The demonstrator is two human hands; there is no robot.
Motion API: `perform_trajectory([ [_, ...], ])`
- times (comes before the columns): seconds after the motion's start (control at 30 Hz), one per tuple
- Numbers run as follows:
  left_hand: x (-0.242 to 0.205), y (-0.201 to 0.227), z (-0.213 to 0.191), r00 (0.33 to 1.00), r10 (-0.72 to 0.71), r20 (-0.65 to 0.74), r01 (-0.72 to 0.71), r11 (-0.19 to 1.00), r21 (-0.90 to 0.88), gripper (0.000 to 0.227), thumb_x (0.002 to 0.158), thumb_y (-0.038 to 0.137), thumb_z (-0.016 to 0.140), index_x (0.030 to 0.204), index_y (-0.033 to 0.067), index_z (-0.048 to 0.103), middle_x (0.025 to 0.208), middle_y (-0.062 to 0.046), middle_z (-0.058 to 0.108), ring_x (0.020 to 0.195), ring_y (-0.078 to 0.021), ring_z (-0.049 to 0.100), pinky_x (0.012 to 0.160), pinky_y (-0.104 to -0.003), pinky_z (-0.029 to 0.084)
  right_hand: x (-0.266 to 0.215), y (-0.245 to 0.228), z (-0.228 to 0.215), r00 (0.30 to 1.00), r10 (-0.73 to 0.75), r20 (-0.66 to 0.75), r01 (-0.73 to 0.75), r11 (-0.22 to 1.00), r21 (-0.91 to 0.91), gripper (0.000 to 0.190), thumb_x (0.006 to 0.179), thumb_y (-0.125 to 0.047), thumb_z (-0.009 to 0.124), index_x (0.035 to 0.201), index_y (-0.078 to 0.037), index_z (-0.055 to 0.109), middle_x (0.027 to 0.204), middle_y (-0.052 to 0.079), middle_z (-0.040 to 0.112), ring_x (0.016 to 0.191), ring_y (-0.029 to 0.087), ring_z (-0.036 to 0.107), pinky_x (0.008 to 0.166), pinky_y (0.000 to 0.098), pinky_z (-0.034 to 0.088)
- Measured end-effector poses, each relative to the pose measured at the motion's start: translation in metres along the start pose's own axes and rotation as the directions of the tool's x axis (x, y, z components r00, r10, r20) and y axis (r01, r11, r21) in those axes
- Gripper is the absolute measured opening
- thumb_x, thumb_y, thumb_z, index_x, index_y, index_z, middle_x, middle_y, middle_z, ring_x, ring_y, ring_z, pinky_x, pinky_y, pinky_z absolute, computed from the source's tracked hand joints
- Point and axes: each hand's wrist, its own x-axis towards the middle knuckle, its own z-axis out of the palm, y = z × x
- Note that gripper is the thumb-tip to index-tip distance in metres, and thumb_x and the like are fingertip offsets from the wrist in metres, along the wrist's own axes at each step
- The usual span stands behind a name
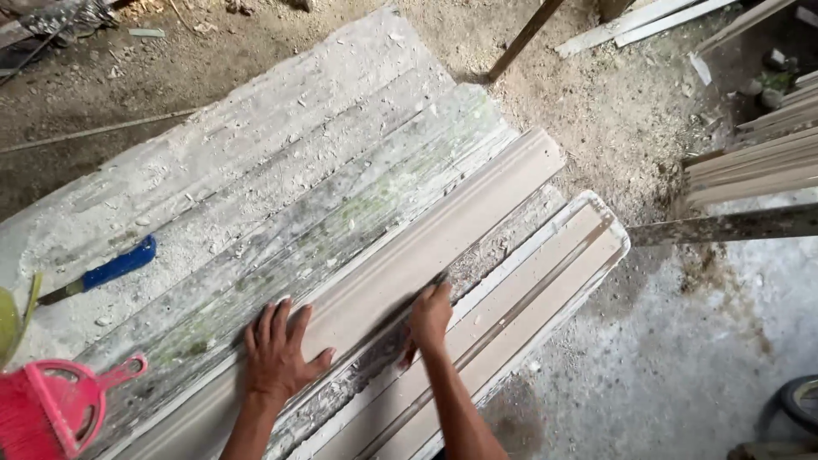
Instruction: Scraping and shaping gypsum architectural moldings using a handheld scraper tool on a workbench.
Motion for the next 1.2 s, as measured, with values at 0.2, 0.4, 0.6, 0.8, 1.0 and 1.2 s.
perform_trajectory([
  [0.2,-0.007,0.002,-0.003,1.000,0.009,-0.022,-0.009,1.000,-0.012,0.090,0.072,0.074,0.061,0.146,0.0241,0.049,0.157,-0.014,0.037,0.147,-0.0384,0.028,0.115,-0.065,0.022,0.050,-0.136,-0.114,0.763,0.535,0.363,-0.628,0.748,0.214,0.035,0.105,-0.027,0.034,0.132,-0.006,0.043,0.113,0.034,0.062,0.102,0.056,0.067,0.084,0.0643,0.056],
  [0.4,0.002,0.001,-0.002,0.997,0.036,-0.075,-0.035,0.999,0.011,0.094,0.071,0.075,0.060,0.149,0.0240,0.050,0.155,-0.016,0.038,0.145,-0.0397,0.028,0.113,-0.065,0.022,0.039,0.019,0.003,0.990,-0.139,0.036,0.141,0.988,-0.068,0.028,0.107,-0.020,0.052,0.128,-0.001,0.047,0.097,0.032,0.066,0.086,0.045,0.067,0.073,0.0528,0.052],
  [0.6,-0.017,0.000,0.001,1.000,0.016,-0.006,-0.016,1.000,0.011,0.092,0.072,0.075,0.058,0.149,0.0260,0.048,0.158,-0.014,0.038,0.145,-0.0374,0.028,0.114,-0.066,0.023,0.125,-0.049,-0.087,0.805,0.477,0.354,-0.538,0.838,0.094,0.047,0.113,-0.025,0.031,0.135,0.016,0.039,0.106,0.042,0.062,0.097,0.060,0.068,0.083,0.0715,0.055],
  [0.8,-0.002,0.002,-0.006,0.997,0.021,-0.079,-0.022,1.000,-0.004,0.091,0.070,0.074,0.058,0.146,0.0254,0.050,0.153,-0.013,0.040,0.145,-0.0373,0.030,0.112,-0.066,0.024,0.083,-0.041,-0.063,0.877,0.350,0.330,-0.396,0.914,0.084,0.044,0.103,-0.024,0.034,0.137,0.002,0.044,0.113,0.028,0.069,0.102,0.043,0.073,0.091,0.0552,0.058],
  [1.0,-0.018,-0.001,0.002,0.997,0.029,-0.075,-0.031,0.999,-0.028,0.088,0.072,0.073,0.058,0.145,0.0231,0.053,0.153,-0.014,0.040,0.144,-0.0379,0.030,0.113,-0.065,0.025,0.215,0.028,-0.067,0.898,0.368,0.242,-0.355,0.930,-0.094,0.044,0.108,-0.031,0.039,0.138,0.001,0.043,0.113,0.028,0.066,0.094,0.037,0.064,0.081,0.0502,0.050],
  [1.2,-0.001,-0.001,0.006,0.989,0.049,-0.141,-0.055,0.998,-0.043,0.086,0.070,0.072,0.059,0.140,0.0217,0.054,0.151,-0.014,0.042,0.143,-0.0390,0.032,0.112,-0.066,0.024,0.026,-0.048,-0.077,0.820,0.388,0.421,-0.440,0.897,0.029,0.054,0.106,-0.027,0.039,0.152,0.001,0.032,0.100,0.023,0.066,0.069,0.025,0.062,0.056,0.0383,0.046],
])
